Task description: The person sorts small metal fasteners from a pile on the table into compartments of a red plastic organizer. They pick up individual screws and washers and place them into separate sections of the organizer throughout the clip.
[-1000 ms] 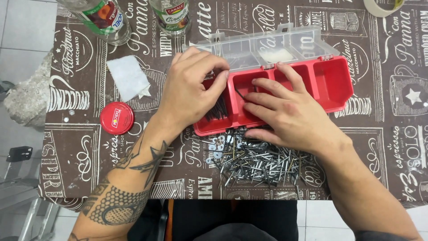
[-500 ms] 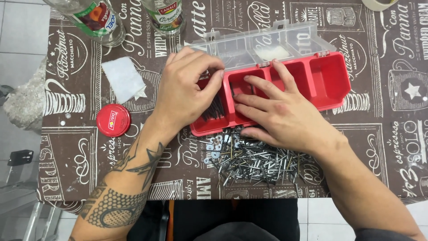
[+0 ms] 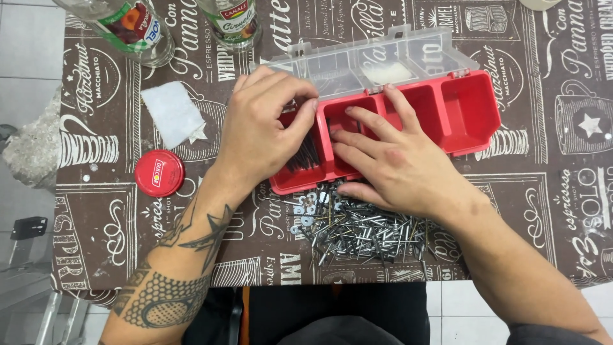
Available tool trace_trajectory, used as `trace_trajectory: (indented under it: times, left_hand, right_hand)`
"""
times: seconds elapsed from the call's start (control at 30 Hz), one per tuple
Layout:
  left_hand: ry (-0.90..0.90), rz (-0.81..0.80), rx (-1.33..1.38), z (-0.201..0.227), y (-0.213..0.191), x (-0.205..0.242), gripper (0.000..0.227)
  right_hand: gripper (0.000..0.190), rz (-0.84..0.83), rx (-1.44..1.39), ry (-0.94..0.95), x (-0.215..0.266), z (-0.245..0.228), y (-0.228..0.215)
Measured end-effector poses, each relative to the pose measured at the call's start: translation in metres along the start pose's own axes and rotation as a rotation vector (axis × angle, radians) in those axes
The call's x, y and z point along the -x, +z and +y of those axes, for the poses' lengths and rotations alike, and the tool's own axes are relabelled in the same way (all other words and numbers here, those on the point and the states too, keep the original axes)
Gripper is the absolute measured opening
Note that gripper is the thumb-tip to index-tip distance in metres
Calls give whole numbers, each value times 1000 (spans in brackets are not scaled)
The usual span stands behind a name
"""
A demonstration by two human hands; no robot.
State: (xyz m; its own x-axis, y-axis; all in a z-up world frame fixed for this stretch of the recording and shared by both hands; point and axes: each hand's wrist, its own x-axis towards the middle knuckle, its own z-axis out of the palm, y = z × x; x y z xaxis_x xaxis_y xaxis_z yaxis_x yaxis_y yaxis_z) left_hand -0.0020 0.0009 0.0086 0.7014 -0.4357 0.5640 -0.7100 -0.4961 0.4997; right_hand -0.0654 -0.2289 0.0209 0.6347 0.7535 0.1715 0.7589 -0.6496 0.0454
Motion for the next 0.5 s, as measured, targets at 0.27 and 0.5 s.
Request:
trace_trajectory:
  times: [0.27,0.5]
  left_hand:
    - [5,3,3,2,-2,0,6]
    - [17,9,1,0,-1,1,6]
  right_hand:
    - [55,33,14,11,0,-1,0]
    - [21,230,-250,-15,5,4,-18]
